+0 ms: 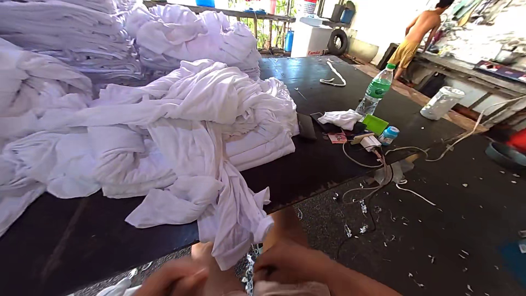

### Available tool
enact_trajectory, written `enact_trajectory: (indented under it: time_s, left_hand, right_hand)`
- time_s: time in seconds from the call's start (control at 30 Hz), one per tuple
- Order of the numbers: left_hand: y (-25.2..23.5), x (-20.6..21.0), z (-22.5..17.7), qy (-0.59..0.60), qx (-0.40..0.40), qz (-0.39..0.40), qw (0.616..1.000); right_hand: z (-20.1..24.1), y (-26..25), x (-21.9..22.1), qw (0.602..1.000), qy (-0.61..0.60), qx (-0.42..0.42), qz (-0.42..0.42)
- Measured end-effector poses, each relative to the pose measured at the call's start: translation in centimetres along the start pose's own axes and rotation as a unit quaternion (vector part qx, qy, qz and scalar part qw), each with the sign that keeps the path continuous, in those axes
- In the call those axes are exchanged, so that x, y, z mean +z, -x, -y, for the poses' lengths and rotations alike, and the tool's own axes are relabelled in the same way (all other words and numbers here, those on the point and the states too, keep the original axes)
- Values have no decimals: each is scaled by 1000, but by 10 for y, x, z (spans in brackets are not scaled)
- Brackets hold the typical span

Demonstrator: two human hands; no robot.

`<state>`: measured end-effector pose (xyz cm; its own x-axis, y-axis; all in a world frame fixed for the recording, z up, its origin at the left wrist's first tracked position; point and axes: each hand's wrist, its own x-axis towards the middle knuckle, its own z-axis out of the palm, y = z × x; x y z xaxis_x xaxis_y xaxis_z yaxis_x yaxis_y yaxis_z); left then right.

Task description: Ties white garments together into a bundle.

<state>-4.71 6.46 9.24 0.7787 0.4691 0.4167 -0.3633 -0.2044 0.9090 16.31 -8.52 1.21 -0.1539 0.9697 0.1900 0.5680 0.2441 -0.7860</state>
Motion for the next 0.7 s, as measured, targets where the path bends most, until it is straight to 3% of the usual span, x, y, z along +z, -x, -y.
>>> enact_trajectory:
  time_s: [0.03, 0.07, 0.13, 0.17, 0.23, 0.33, 0.4, 0.6, 0.7]
  left_hand:
    - [3, -5, 11, -152, -28, 57, 986]
    - [7, -3, 20, -283, -74, 137, 946]
    - [18, 8, 43, -408, -210, 283, 842]
    - [21, 14, 50, -425, -248, 298, 818]
    - [18, 22, 48, -442, -209, 241, 838]
    - [5, 32, 39, -420, -56, 75, 903]
    - [-1, 40, 41, -385, -1, -5, 923]
    - [-9, 75, 59, -351, -27, -40, 935]
    - [-21, 67, 73, -343, 3, -139, 929]
  right_hand:
    - [-9, 7, -5, 998, 42, 29, -26]
    - [-14, 13, -10, 993, 75, 47, -78]
    - [-16, 14, -16, 969, 119, 56, -209]
    - [-17, 13, -20, 953, 141, 51, -262]
    - [-21, 6, -29, 937, 172, 38, -302]
    - [-23, 0, -35, 954, 174, 42, -239]
    - [-23, -3, -34, 961, 188, 44, -200]
    - [-6, -8, -29, 938, 200, 13, -284]
    - [11, -16, -14, 942, 117, -25, -313]
